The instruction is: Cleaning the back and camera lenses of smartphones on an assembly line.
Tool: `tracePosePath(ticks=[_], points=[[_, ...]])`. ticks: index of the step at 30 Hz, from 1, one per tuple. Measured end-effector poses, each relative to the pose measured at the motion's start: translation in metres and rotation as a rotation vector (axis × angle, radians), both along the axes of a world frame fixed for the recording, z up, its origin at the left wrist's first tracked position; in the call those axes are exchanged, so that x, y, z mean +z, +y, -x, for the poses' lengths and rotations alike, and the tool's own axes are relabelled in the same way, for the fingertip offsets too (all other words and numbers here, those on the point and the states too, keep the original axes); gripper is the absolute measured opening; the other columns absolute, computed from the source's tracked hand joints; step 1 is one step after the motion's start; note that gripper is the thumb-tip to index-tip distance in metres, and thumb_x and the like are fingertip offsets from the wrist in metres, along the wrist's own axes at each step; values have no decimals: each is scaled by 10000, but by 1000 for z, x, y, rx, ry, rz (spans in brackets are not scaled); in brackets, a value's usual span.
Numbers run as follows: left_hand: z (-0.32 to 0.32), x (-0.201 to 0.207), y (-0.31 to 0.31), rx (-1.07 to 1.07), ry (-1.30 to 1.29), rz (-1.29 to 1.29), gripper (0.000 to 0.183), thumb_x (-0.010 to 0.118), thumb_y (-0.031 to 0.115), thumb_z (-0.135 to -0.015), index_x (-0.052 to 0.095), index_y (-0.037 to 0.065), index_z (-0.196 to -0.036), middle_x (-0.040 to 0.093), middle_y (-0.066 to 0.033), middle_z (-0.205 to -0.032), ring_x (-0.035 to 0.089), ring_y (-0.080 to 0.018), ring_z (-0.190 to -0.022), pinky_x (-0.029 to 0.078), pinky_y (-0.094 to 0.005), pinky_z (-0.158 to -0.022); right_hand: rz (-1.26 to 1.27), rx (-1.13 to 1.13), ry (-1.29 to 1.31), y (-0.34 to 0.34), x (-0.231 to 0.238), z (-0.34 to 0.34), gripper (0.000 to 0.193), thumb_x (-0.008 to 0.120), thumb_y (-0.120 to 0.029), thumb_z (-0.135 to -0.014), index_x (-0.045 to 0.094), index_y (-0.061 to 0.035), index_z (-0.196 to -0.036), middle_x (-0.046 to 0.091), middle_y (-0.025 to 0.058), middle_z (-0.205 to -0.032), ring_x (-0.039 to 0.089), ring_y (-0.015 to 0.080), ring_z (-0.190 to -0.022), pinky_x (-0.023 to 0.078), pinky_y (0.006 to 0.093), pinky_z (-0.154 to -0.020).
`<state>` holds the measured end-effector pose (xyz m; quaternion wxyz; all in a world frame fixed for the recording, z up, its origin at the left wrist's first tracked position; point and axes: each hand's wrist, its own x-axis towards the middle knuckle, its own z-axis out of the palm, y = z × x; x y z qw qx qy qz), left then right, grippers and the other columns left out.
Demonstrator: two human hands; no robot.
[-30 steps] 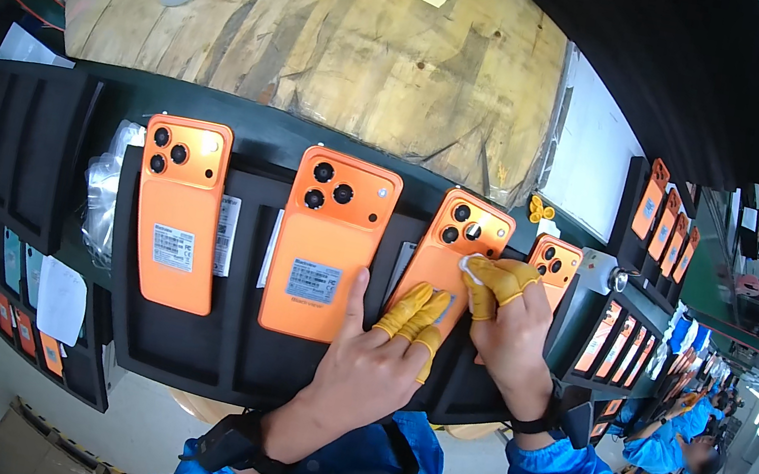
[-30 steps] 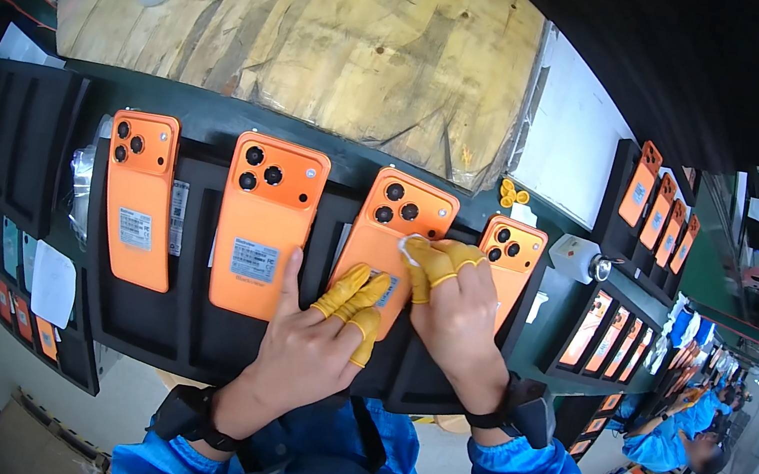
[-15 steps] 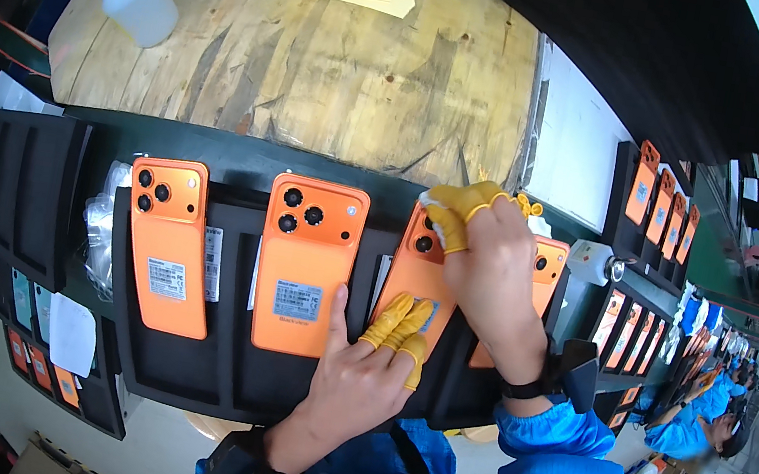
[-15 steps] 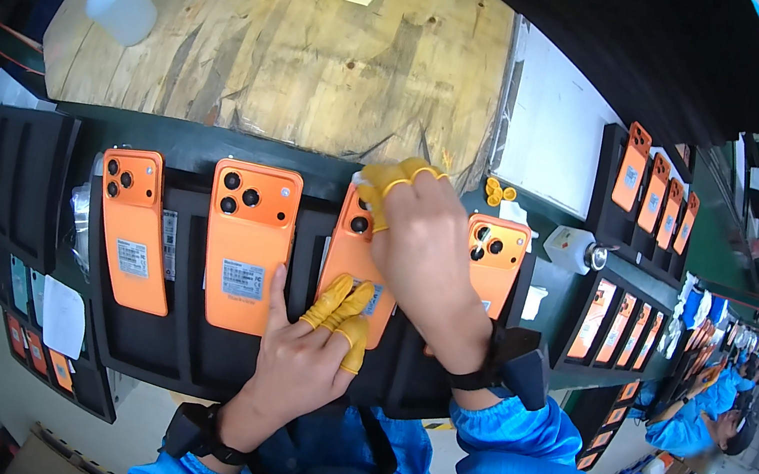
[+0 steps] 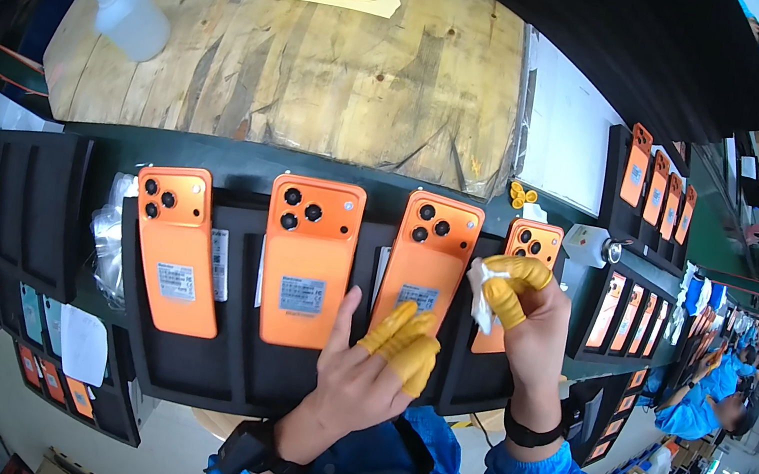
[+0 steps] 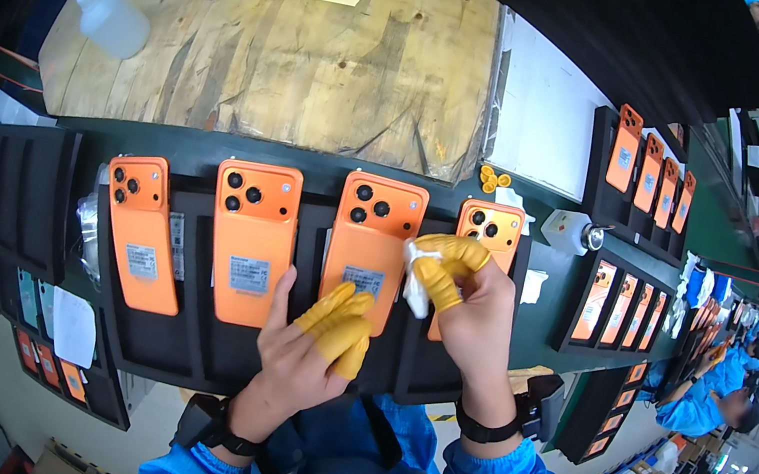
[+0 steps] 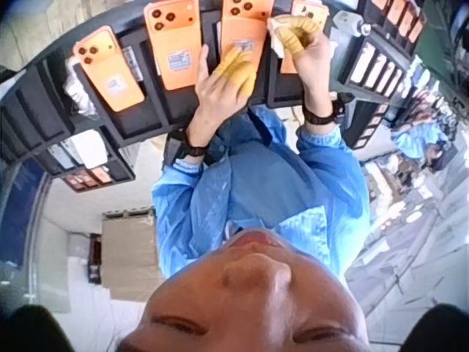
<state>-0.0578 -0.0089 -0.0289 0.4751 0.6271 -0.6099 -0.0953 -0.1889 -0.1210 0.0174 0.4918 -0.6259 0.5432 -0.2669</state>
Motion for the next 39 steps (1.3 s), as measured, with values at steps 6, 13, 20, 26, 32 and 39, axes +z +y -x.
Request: tracePosePath(ticks=[6, 13, 20, 26, 32, 39], points=[[-44, 45, 15, 112, 410, -115, 330, 747, 174, -764, 625, 1, -1018, 688, -97, -927, 655, -253, -793, 498, -367, -796, -383, 270, -542, 15, 18, -11, 169, 652, -18, -845, 609, 32, -1001, 657, 101, -974, 642, 165, -876, 513, 282, -762], [-51, 43, 37, 84, 801, -282, 217, 754, 63, -741, 659, -11, -922, 685, -120, -846, 661, -200, -727, 497, -276, -683, -412, 418, -424, 31, 18, -41, 158, 652, 6, -840, 601, 18, -988, 639, 91, -1001, 617, 130, -881, 504, 261, -773], [-73, 46, 46, 25, 613, -246, 165, 772, 59, -705, 680, 7, -832, 672, -95, -725, 656, -187, -655, 482, -267, -616, -593, 541, -538, 26, 5, -54, 483, 625, -248, -894, 479, 8, -1276, 564, 93, -1201, 583, 164, -990, 465, 298, -843], [-86, 45, 48, 118, 264, -177, 186, 787, 125, -682, 712, 49, -835, 649, -60, -653, 595, -204, -529, 453, -294, -549, -765, 483, -520, 36, 10, -63, 205, 649, -51, -856, 612, 19, -1046, 651, 82, -987, 632, 104, -762, 506, 207, -587], [-90, 39, 47, 179, 248, -192, 285, 738, 191, -756, 674, 49, -994, 682, -84, -917, 652, -236, -775, 503, -409, -800, -174, 302, -271, 28, 20, -83, 183, 652, -35, -846, 633, 9, -1023, 671, 65, -950, 645, 126, -789, 535, 253, -636], [-78, -3, 58, -200, -319, -390, 391, 580, 296, -880, 598, 38, -1174, 643, -105, -1068, 627, -202, -927, 225, -607, -1079, 863, 663, 299, 12, -29, -116, 443, 655, 78, -569, 646, -16, -1001, 626, 142, -1008, 593, 298, -805, 512, 357, -700]])
